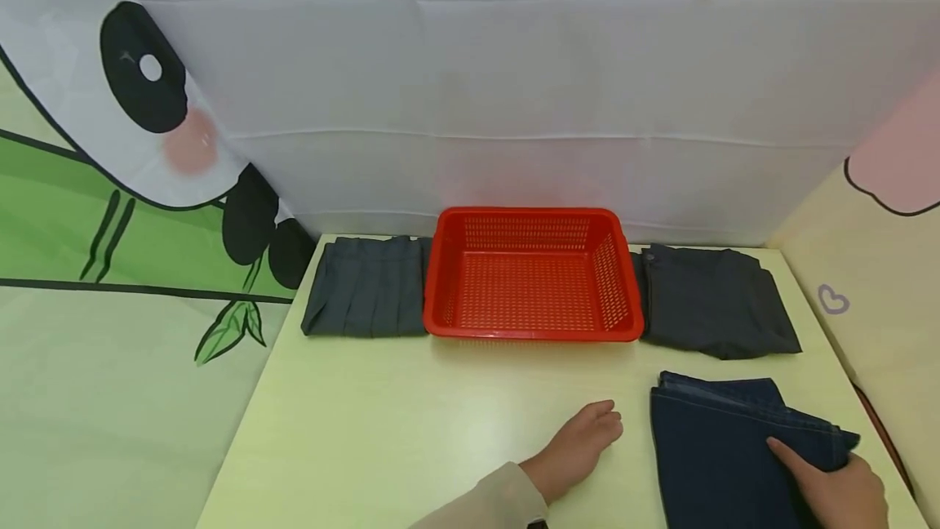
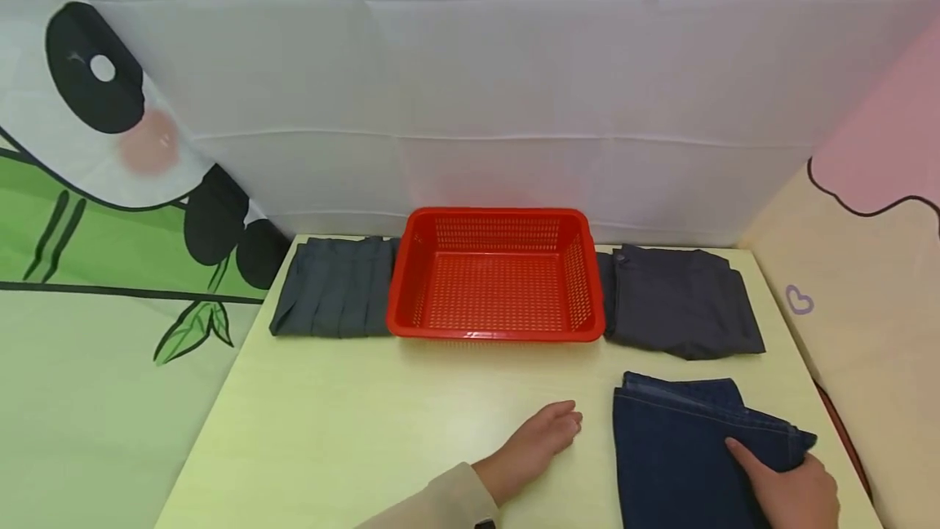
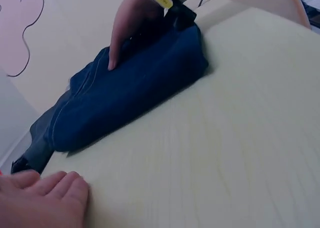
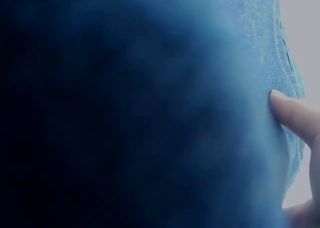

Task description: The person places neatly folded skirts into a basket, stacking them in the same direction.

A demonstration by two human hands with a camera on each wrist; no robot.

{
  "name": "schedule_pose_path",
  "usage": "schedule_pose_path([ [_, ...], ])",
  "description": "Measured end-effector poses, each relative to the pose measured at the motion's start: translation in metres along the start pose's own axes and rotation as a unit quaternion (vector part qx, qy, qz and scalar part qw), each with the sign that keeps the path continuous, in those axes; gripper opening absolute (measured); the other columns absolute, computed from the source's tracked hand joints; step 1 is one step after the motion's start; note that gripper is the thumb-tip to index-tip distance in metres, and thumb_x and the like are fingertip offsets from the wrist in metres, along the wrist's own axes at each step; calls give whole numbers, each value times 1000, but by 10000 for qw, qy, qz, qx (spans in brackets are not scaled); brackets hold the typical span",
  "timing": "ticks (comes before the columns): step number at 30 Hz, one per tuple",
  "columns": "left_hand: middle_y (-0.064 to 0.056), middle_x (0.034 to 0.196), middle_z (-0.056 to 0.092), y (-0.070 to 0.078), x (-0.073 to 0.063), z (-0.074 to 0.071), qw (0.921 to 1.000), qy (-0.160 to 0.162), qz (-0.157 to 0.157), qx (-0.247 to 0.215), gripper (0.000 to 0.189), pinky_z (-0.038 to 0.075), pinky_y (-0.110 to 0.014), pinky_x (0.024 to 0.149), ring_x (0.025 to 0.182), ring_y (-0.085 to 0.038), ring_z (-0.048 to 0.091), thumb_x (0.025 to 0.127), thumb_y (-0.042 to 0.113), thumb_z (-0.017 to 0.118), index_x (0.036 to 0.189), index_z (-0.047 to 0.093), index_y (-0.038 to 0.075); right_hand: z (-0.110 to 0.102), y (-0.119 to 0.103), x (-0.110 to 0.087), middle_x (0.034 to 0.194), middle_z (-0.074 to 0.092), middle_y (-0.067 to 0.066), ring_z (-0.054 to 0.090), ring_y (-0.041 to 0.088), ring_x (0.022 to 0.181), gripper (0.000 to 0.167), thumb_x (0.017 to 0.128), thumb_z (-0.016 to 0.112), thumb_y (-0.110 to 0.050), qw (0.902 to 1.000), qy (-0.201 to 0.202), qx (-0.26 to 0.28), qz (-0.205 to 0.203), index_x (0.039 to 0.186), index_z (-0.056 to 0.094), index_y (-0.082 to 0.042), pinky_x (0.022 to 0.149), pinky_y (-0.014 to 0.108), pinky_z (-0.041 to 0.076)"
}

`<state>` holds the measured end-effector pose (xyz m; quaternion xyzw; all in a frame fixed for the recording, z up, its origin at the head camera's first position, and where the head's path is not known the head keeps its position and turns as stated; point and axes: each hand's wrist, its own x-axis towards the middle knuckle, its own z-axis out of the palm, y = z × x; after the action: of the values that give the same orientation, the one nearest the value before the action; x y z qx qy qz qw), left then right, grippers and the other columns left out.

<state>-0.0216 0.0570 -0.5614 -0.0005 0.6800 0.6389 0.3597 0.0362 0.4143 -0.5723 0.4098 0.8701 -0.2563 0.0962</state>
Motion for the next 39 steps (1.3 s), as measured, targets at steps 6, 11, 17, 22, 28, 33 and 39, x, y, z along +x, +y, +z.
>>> schedule_pose_path([
  [6, -6, 123, 66, 14, 8, 27, 9972, 216, -680, -215, 59, 45, -58, 105, 112, -31, 65, 96, 41, 69, 142, 55, 6, 2, 2, 2, 105, 52, 45, 60, 56, 91, 119, 87, 59, -77, 9982, -573, -156, 87, 127, 34, 33, 78, 61, 52],
  [11, -16, 122, 65, 20, 14, 43, 9895, -58, -956, -1082, 50, 44, -58, 107, 119, -38, 62, 99, 27, 68, 134, 54, -7, 2, 1, 2, 105, 56, 44, 62, 54, 89, 117, 86, 58, -79, 9977, -653, -189, 16, 126, 38, 30, 77, 60, 53],
  [17, -24, 116, 62, 17, 25, 60, 9747, -237, -1312, -1792, 46, 45, -56, 106, 118, -41, 61, 102, 22, 63, 130, 54, -13, -1, 2, 1, 101, 58, 43, 63, 52, 86, 112, 87, 58, -77, 9980, -597, -166, -75, 123, 43, 28, 75, 59, 53],
  [22, -23, 123, 62, 21, 27, 74, 9680, -501, -1601, -1869, 44, 44, -56, 108, 120, -38, 60, 104, 21, 61, 133, 54, -12, -4, 4, 2, 97, 59, 41, 63, 52, 84, 109, 90, 56, -76, 9976, -636, -230, -142, 119, 45, 29, 75, 58, 53],
  [28, -16, 138, 57, 16, 26, 92, 9647, -816, -1854, -1685, 52, 43, -54, 110, 127, -33, 57, 103, 16, 63, 144, 44, -9, -6, 4, 4, 93, 62, 39, 65, 48, 80, 105, 94, 49, -75, 9945, -848, -388, -475, 115, 50, 28, 73, 57, 54],
  [33, -21, 139, 53, 9, 25, 96, 9815, -290, -1679, -870, 52, 42, -57, 108, 128, -39, 54, 99, 8, 66, 141, 46, -14, -7, 1, 3, 90, 63, 37, 66, 46, 78, 103, 96, 45, -73, 9914, -1027, -410, -696, 114, 50, 29, 71, 57, 53],
  [39, -17, 132, 56, 1, 26, 93, 9889, -445, -1343, -464, 36, 41, -56, 109, 127, -35, 53, 100, 1, 60, 135, 52, -6, -8, 2, 0, 91, 63, 38, 66, 47, 78, 102, 98, 43, -71, 9910, -1017, -450, -746, 114, 50, 29, 72, 57, 53],
])
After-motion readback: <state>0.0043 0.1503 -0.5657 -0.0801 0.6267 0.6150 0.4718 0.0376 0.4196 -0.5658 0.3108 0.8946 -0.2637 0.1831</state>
